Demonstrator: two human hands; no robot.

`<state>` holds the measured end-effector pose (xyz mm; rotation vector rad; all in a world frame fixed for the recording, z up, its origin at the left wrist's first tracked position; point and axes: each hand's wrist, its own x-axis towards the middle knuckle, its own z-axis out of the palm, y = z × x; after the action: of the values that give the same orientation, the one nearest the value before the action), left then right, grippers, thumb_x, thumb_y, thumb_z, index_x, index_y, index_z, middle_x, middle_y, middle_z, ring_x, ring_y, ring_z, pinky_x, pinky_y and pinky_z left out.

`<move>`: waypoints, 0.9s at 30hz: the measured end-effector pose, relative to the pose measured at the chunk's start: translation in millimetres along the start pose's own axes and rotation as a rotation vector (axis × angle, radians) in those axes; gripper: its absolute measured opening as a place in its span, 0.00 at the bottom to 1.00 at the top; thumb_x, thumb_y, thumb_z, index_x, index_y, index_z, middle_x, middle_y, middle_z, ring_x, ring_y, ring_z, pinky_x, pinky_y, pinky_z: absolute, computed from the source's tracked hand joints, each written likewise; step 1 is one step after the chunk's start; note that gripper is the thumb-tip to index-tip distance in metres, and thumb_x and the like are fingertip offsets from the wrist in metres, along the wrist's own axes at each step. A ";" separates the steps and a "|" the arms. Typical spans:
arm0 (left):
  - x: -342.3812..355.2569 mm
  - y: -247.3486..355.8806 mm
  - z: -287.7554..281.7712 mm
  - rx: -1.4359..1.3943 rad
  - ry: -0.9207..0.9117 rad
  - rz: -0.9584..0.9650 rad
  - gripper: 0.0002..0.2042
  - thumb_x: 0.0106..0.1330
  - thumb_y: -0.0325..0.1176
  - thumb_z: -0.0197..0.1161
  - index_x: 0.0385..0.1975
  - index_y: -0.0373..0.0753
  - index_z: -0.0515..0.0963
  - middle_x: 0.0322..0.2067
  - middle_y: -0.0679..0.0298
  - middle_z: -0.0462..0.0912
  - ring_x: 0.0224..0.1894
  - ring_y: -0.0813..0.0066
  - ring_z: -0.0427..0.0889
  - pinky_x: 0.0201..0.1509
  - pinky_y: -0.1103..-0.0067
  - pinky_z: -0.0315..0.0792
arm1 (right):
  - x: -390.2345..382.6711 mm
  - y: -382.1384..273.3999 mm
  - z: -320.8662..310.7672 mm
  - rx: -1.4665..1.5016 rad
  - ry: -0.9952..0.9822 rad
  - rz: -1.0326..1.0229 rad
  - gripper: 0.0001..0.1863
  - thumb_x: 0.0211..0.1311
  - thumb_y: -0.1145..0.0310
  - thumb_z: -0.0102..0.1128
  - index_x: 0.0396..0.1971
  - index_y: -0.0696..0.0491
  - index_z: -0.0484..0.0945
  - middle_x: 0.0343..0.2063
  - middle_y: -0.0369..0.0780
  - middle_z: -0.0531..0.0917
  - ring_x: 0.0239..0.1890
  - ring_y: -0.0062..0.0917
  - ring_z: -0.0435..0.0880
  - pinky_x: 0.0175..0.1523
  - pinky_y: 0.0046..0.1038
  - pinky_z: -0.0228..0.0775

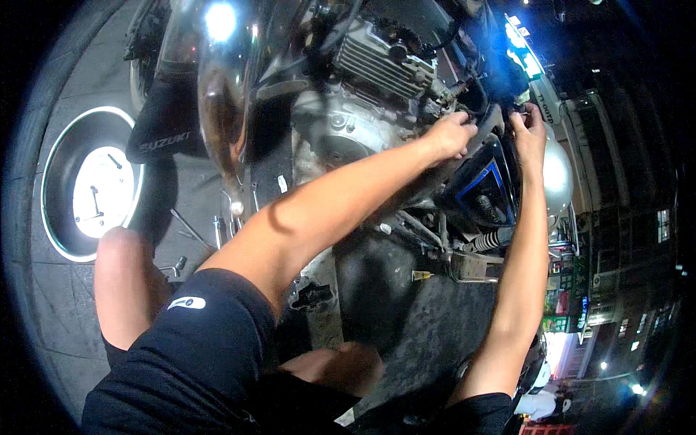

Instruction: The person works on the engine and wiring of a motorcycle by hand and with a socket wrench, removing a plastic side cover and manipulating various electrical connectors.

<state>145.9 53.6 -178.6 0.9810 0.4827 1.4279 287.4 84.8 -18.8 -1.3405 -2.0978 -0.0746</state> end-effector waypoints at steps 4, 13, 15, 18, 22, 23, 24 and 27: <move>6.6 -3.0 -3.3 -0.108 -0.068 0.029 0.19 0.75 0.39 0.55 0.59 0.34 0.69 0.31 0.60 0.81 0.22 0.75 0.77 0.25 0.76 0.76 | 0.5 -13.1 -4.1 0.010 -0.087 0.001 0.15 0.63 0.68 0.63 0.47 0.59 0.79 0.37 0.38 0.85 0.38 0.20 0.80 0.45 0.25 0.72; 20.3 -1.8 -16.5 0.190 0.070 0.049 0.16 0.66 0.33 0.62 0.50 0.32 0.79 0.26 0.61 0.81 0.20 0.74 0.76 0.23 0.74 0.68 | -1.4 -21.3 -0.4 0.117 -0.172 -0.050 0.07 0.67 0.69 0.62 0.41 0.54 0.77 0.32 0.30 0.80 0.33 0.15 0.74 0.38 0.20 0.65; 15.5 0.2 -16.2 0.073 0.053 0.001 0.18 0.68 0.33 0.61 0.54 0.32 0.78 0.27 0.61 0.82 0.20 0.75 0.76 0.22 0.75 0.70 | -2.3 -24.2 -1.7 0.099 -0.173 0.038 0.06 0.67 0.68 0.62 0.39 0.53 0.76 0.32 0.29 0.80 0.32 0.13 0.73 0.36 0.19 0.64; 3.3 3.7 -15.2 -0.131 0.061 -0.087 0.19 0.70 0.34 0.60 0.58 0.33 0.76 0.29 0.60 0.83 0.20 0.77 0.77 0.21 0.78 0.72 | -2.3 -24.5 -4.5 0.124 -0.197 0.052 0.06 0.67 0.68 0.62 0.38 0.52 0.77 0.31 0.29 0.80 0.32 0.11 0.73 0.33 0.18 0.62; -13.2 -0.2 -38.2 -0.165 -0.019 -0.019 0.20 0.72 0.35 0.58 0.62 0.37 0.74 0.31 0.61 0.83 0.20 0.78 0.78 0.22 0.79 0.75 | 1.4 -10.7 -5.4 0.106 -0.168 -0.004 0.08 0.66 0.65 0.63 0.38 0.53 0.77 0.29 0.30 0.79 0.30 0.13 0.73 0.33 0.20 0.63; -18.0 -3.4 -44.7 -0.136 0.031 0.024 0.18 0.72 0.34 0.58 0.61 0.39 0.76 0.31 0.62 0.84 0.20 0.79 0.79 0.23 0.79 0.75 | 4.5 -6.0 -4.3 0.082 -0.155 -0.023 0.10 0.65 0.65 0.63 0.40 0.54 0.77 0.29 0.31 0.79 0.30 0.15 0.73 0.34 0.21 0.64; -24.6 -7.8 -55.2 -0.025 0.022 0.045 0.18 0.72 0.33 0.58 0.59 0.39 0.77 0.32 0.63 0.84 0.21 0.79 0.79 0.24 0.79 0.75 | 4.1 -0.7 -2.3 0.064 -0.129 -0.038 0.11 0.65 0.65 0.63 0.41 0.55 0.77 0.30 0.32 0.79 0.31 0.16 0.74 0.35 0.22 0.66; -55.1 -23.3 -81.8 0.136 0.001 0.044 0.16 0.71 0.31 0.58 0.56 0.36 0.78 0.35 0.63 0.83 0.22 0.80 0.78 0.25 0.81 0.73 | 5.2 6.7 3.1 -0.081 -0.061 0.071 0.16 0.64 0.66 0.63 0.47 0.58 0.76 0.36 0.39 0.82 0.39 0.22 0.79 0.45 0.26 0.72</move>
<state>87.3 26.4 -256.7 1.1050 0.5677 1.4497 290.0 93.2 -20.4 -1.4811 -2.1151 -0.0910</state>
